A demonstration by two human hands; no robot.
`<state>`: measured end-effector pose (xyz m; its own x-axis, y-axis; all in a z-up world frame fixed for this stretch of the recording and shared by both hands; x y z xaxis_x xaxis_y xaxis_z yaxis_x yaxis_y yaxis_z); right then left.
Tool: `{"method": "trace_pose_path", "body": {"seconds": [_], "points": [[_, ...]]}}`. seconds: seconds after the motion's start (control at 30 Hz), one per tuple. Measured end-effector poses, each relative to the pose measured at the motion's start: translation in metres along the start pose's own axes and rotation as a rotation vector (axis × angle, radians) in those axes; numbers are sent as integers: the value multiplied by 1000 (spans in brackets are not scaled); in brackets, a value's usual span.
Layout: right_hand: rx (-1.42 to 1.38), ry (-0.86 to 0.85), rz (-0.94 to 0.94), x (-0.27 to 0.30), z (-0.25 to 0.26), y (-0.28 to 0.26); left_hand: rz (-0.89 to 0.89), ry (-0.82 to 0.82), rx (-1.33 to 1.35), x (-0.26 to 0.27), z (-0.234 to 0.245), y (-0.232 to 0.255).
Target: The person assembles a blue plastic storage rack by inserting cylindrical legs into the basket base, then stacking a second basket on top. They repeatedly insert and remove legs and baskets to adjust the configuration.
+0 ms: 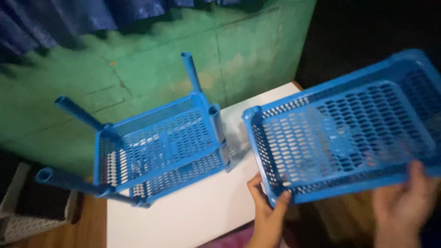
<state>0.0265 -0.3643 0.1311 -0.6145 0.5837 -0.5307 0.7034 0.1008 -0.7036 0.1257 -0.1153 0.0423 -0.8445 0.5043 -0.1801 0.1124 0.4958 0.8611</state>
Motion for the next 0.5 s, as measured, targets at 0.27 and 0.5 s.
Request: {"method": "trace_pose_path", "body": {"seconds": [0.27,0.5], "points": [[61,73,-250,-87,25,165,51,233,-48,-107,44,-45],[-3,129,-384,-106,57,316,50,370,-93,-178,112,-123]]}}
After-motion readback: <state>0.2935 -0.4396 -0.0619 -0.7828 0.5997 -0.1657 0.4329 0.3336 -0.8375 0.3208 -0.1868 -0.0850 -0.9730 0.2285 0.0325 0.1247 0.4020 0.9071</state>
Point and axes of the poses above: each hand's wrist, its own x-axis away from the middle knuckle, its own z-axis out of the back of the hand, y = z × x, the point moved 8 cm from there along -x, towards the middle knuckle, and after that the axes turned 12 degrees about -y, right-handed, at the moved point
